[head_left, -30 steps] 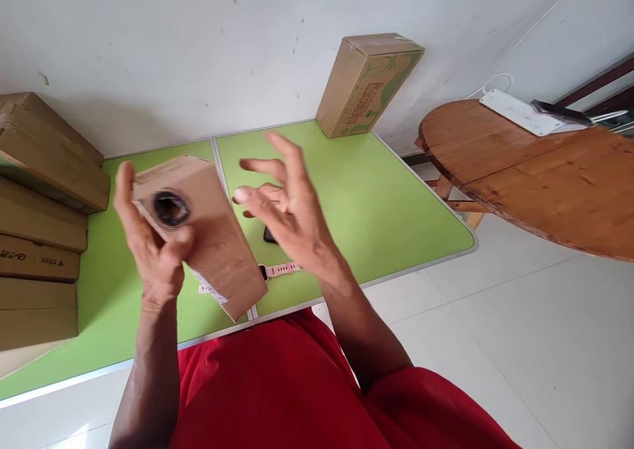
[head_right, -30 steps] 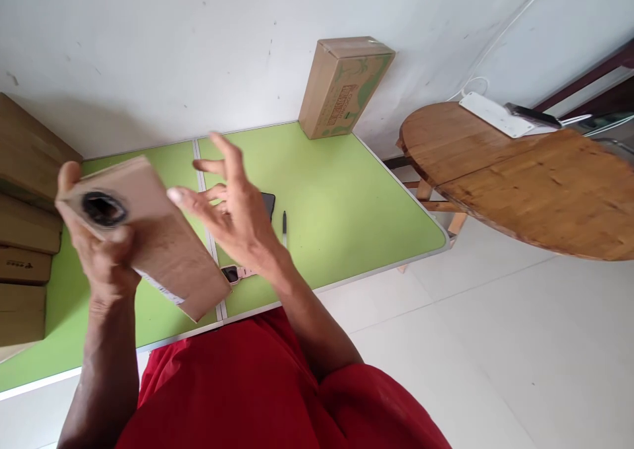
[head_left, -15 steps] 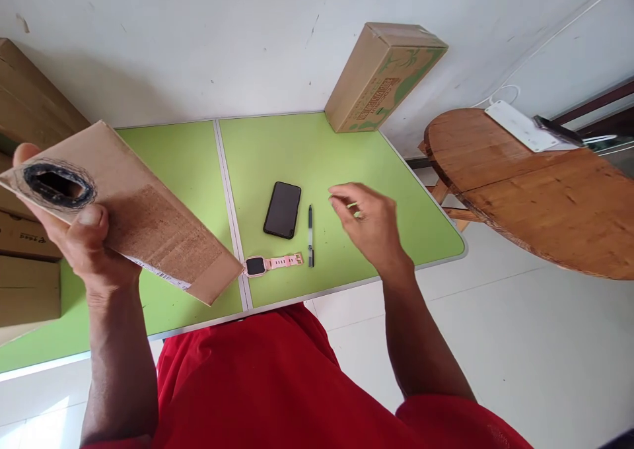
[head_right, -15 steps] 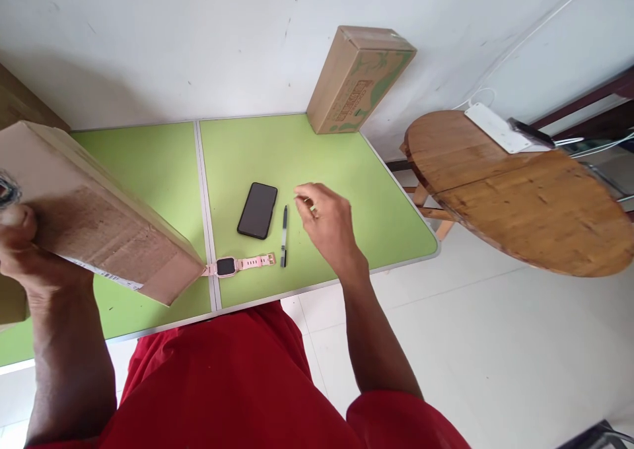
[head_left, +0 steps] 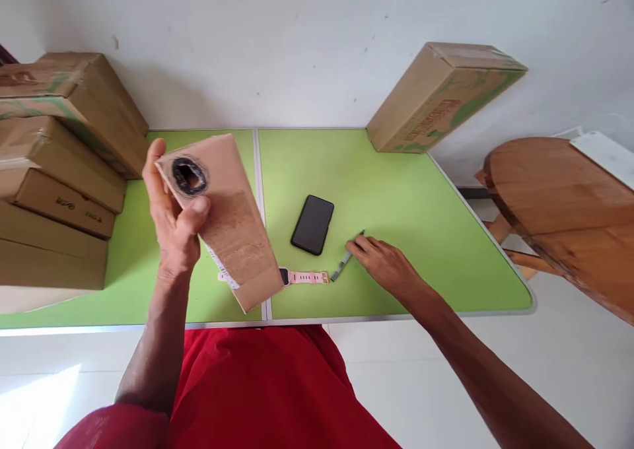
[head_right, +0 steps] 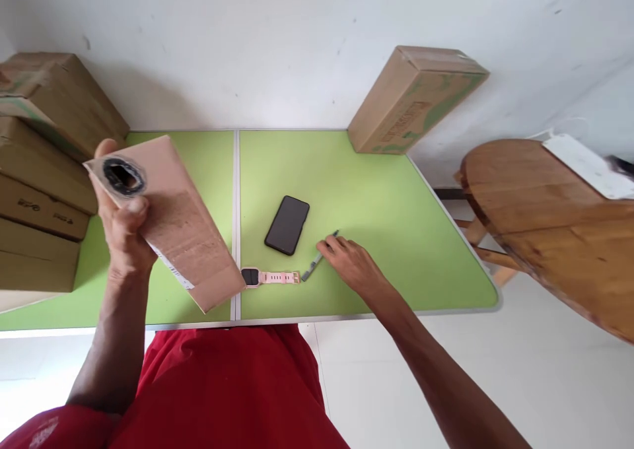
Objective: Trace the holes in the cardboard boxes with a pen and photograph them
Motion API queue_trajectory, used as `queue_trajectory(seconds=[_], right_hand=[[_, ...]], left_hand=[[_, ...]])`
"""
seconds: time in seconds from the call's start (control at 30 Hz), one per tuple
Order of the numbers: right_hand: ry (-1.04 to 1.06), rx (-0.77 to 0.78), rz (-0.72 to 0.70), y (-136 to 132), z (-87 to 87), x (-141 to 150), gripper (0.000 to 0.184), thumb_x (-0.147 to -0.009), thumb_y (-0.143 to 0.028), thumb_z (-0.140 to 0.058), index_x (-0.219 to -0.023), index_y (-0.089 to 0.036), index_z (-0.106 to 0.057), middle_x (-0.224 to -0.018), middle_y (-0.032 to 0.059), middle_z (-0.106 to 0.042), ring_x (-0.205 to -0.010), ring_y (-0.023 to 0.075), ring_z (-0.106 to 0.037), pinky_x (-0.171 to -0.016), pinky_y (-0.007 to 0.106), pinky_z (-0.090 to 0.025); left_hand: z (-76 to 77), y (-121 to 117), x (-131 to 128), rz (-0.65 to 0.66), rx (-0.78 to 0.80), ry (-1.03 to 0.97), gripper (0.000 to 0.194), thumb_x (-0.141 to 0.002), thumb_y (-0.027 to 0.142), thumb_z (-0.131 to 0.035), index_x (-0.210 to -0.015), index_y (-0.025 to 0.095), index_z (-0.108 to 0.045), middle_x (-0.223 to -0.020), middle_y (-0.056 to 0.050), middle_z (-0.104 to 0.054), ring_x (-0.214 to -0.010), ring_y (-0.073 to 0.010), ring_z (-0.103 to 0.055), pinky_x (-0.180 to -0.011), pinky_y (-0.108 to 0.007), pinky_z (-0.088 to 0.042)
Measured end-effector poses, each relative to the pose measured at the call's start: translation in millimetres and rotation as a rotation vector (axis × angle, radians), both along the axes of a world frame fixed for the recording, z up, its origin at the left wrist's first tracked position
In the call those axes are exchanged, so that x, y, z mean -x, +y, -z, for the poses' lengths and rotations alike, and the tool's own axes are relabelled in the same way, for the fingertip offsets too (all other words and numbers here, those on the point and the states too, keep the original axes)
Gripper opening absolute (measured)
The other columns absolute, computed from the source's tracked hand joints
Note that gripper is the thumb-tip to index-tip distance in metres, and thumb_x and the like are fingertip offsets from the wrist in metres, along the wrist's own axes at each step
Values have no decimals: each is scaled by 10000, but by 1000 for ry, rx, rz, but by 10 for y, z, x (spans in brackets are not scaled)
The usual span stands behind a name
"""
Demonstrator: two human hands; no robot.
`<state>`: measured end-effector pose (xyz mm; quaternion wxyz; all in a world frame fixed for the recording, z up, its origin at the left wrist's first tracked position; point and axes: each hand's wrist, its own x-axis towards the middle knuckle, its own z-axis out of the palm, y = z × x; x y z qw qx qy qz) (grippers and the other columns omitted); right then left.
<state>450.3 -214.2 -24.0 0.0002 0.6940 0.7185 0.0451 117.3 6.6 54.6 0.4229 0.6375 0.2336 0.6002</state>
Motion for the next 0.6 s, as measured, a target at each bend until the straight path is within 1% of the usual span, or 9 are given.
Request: queue_trajectory(seconds=[0.13,0.23,0.3,0.33,0.37,0.43,0.47,0.53,0.6], right_hand=[[133,-242,-53,-82,-156,-373,387,-889,83,-502,-809,-268,-642,-747,69,-706,-608,207,-634,-523,343,-401],[289,-538,-24,-17,-347,-647,254,-990,-187,-586,-801,-350,-636,-589,35,-625,-430,174,-513,-402,369,-289],[467,-687,0,112,-503,-608,139,-995,-320,-661,-872,-383,-675,-564,13,-642,-393,158,-556,-380,353,-320],[596,-743,0,197,-590,-485,72,-985,-349,-707,-923,-385,-700,-582,6,-679,-409,162,-621,-388,336,-376],[842,-783,8,291,-682,-291,50,-959,-339,-772,-968,-373,-736,-635,11,-738,-455,180,-698,-410,326,-441],[1279,-865,-52,496,-877,250,48,-942,-335,-813,-986,-345,-796,-707,2,-802,-482,187,-730,-433,311,-532],[1396,-856,-42,598,-973,553,68,-962,-323,-803,-1029,-322,-815,-768,5,-827,-554,199,-766,-480,323,-584],[1532,-811,-192,781,-1135,1109,92,-989,-307,-794,-1070,-281,-828,-807,-2,-839,-646,207,-800,-515,327,-629],[1627,-806,-320,917,-1232,1494,136,-1036,-307,-765,-1147,-277,-836,-919,9,-866,-799,207,-839,-618,332,-682]], left_hand=[[22,-77,-43,-16,37,66,1032,-763,778,-842,-1630,369,-460,-1310,-46,-683,-1184,-352,-695,-1011,-559,-570],[41,-96,-81,-42,45,130,1098,-760,859,-797,-1659,378,-389,-1362,-85,-682,-1214,-380,-709,-1013,-563,-590],[46,-102,-113,-51,38,128,1107,-748,864,-804,-1649,362,-401,-1359,-104,-682,-1209,-391,-714,-1013,-570,-596],[45,-105,-130,-48,37,127,1108,-746,856,-811,-1646,353,-407,-1354,-109,-684,-1206,-395,-714,-1017,-578,-596],[43,-110,-146,-42,36,131,1110,-746,851,-816,-1648,348,-410,-1350,-112,-685,-1206,-399,-713,-1024,-587,-595],[32,-124,-173,-19,31,156,1112,-753,850,-813,-1658,345,-408,-1363,-116,-685,-1229,-409,-708,-1047,-604,-591],[26,-134,-184,-3,28,173,1108,-761,849,-811,-1662,347,-407,-1381,-119,-683,-1249,-414,-703,-1060,-608,-589],[11,-159,-198,43,23,196,1099,-768,828,-830,-1667,356,-410,-1415,-119,-683,-1276,-413,-701,-1068,-602,-595],[-5,-188,-207,99,40,194,1087,-780,776,-863,-1677,371,-403,-1439,-110,-690,-1297,-398,-702,-1065,-587,-609]])
